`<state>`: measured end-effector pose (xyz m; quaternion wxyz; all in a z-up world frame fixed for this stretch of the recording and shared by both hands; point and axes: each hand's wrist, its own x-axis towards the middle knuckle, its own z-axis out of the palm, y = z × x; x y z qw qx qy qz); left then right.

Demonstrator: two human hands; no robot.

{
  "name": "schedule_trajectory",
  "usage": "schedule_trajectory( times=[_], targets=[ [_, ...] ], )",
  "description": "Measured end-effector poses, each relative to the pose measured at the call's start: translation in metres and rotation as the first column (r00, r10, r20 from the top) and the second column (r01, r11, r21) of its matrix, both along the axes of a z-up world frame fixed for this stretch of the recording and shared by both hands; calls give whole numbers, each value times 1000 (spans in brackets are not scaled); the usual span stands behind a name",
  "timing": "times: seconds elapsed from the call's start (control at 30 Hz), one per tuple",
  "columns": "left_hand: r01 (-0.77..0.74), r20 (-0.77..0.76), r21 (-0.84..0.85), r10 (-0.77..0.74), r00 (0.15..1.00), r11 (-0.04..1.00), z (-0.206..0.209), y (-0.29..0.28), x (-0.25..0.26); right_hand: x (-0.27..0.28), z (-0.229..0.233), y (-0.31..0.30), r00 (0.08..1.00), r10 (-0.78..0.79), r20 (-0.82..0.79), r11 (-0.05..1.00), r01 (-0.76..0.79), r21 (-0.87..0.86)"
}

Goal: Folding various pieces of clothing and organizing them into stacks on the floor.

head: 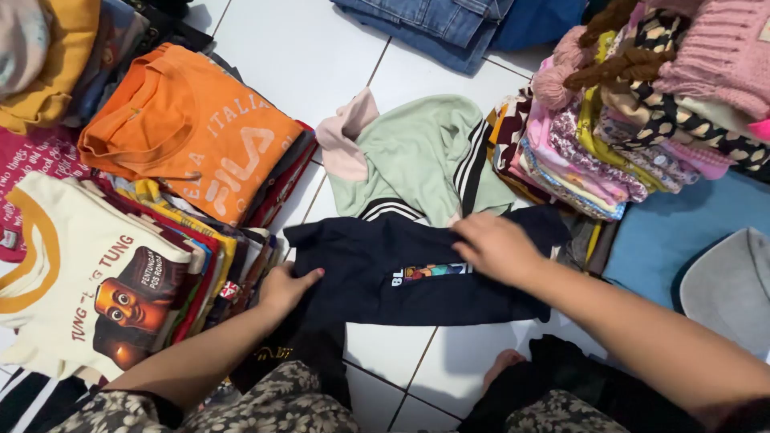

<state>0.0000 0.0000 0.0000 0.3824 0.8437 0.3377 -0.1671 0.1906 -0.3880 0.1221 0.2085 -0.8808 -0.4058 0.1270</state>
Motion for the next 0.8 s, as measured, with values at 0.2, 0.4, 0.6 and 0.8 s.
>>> schedule_trajectory(
  times=[0.2,0.4,0.6,0.8],
  targets=[
    [-213,-62,-504,211,975,837,-8,-13,16,0,-32,16,993,69,-94,993,-60,101],
    [-417,-384,-766,171,907,489,40,6,33,1,-35,-20,782,-374,-498,902,433,2],
    [-563,-522,-802,222,823,200,102,15,36,-67,-55,-55,737,142,-661,725,-532,-438],
    [-198,-106,-692,173,979,694,159,24,64,-56,-92,-76,422,-195,-886,981,87,-174]
  ],
)
